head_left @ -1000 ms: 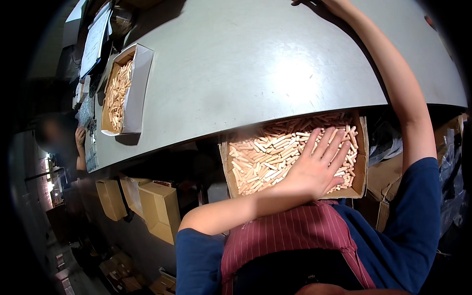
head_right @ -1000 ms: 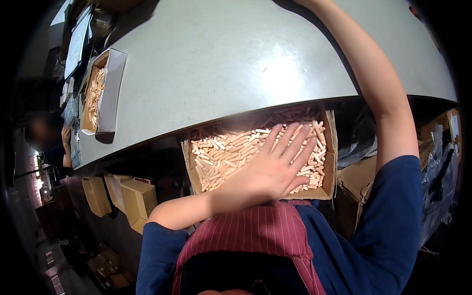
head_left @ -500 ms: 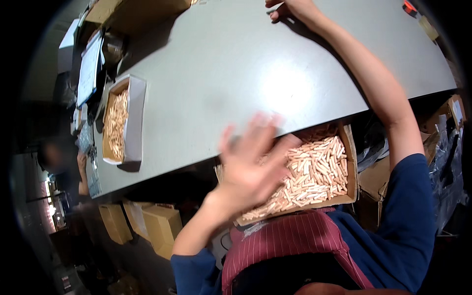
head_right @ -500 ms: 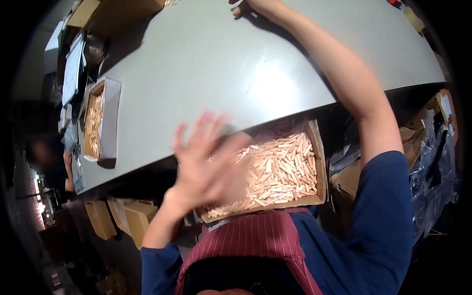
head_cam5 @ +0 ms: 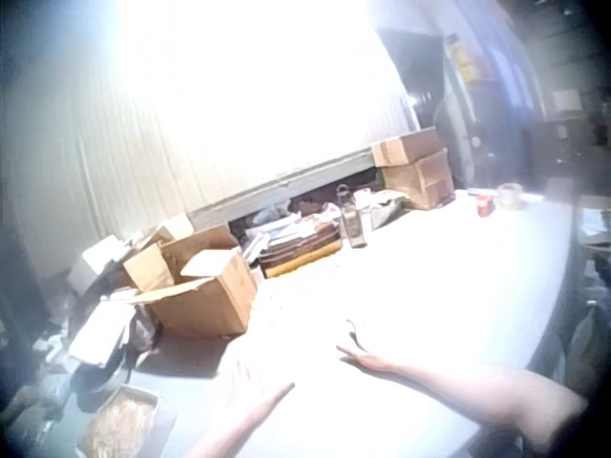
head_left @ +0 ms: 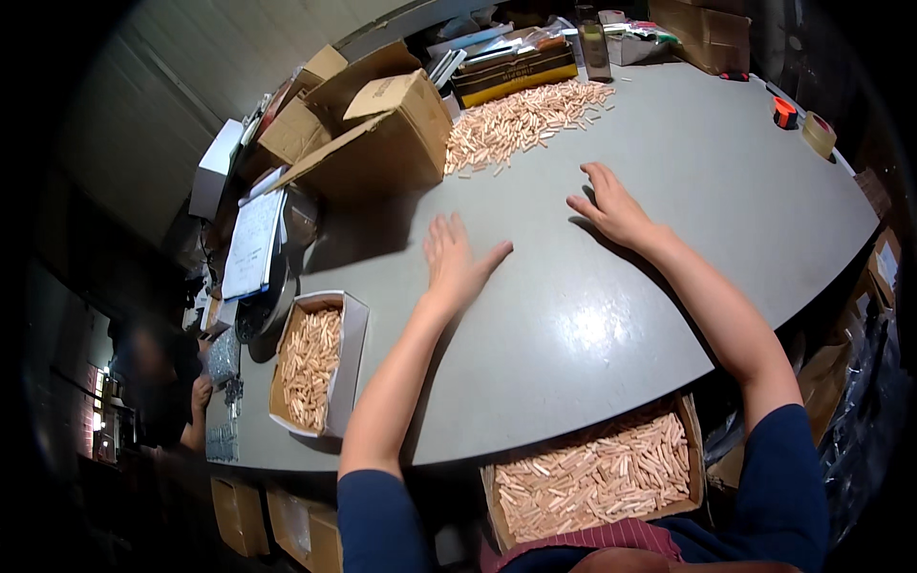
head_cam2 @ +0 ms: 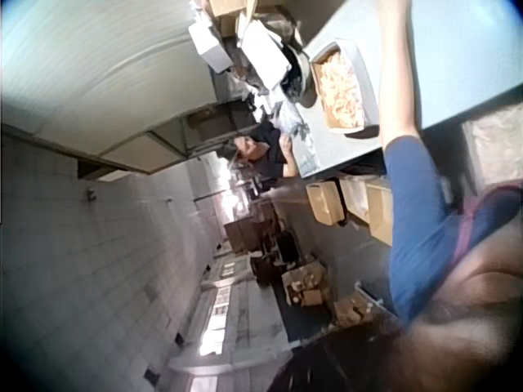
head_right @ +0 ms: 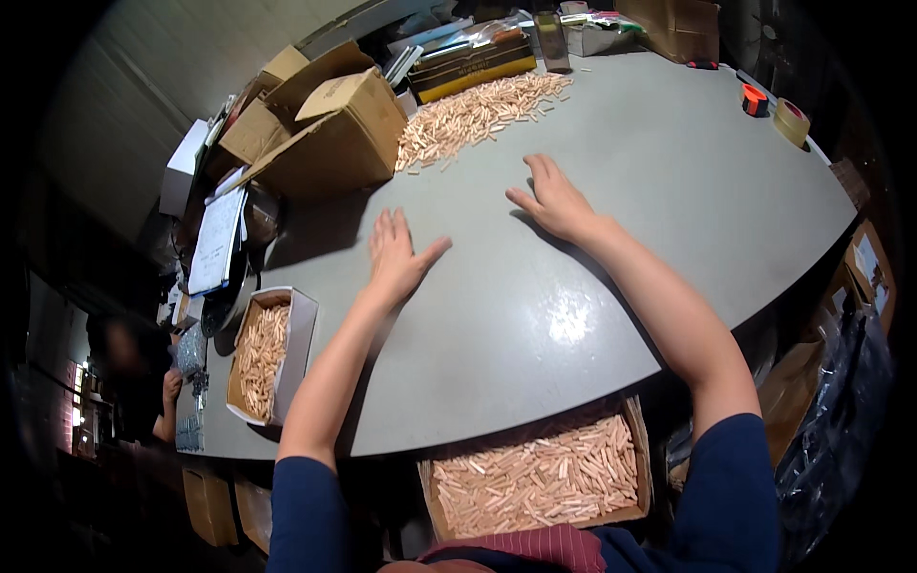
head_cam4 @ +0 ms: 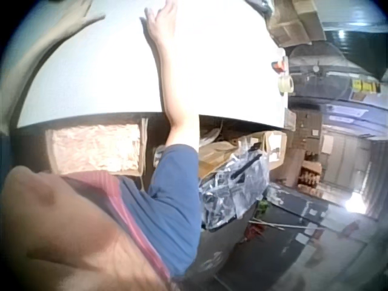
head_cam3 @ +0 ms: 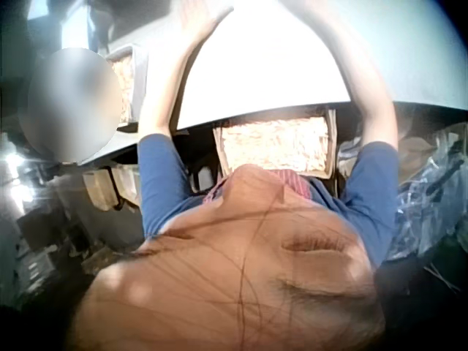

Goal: The person sorts small wooden pegs on a table, gathering them into a pile and placing them into a cardboard box. The person repeatedly scoops and arranges the pegs, then transfers them into the box.

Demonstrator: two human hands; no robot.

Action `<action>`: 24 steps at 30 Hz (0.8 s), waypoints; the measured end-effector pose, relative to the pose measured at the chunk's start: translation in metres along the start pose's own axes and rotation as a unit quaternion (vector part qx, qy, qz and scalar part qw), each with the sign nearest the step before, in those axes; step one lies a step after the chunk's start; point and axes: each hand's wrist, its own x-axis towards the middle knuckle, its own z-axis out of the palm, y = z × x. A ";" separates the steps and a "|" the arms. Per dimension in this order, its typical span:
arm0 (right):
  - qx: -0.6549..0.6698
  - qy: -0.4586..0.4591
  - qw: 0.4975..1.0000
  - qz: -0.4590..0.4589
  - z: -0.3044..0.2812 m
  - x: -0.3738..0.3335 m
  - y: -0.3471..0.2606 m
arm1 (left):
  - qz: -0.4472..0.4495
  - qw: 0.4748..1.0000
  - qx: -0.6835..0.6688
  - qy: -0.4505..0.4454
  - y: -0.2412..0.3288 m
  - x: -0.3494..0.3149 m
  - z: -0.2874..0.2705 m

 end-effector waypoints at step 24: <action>-0.028 -0.116 0.992 -0.051 -0.013 -0.009 -0.028 | 0.046 0.995 0.088 0.004 0.006 0.250 0.052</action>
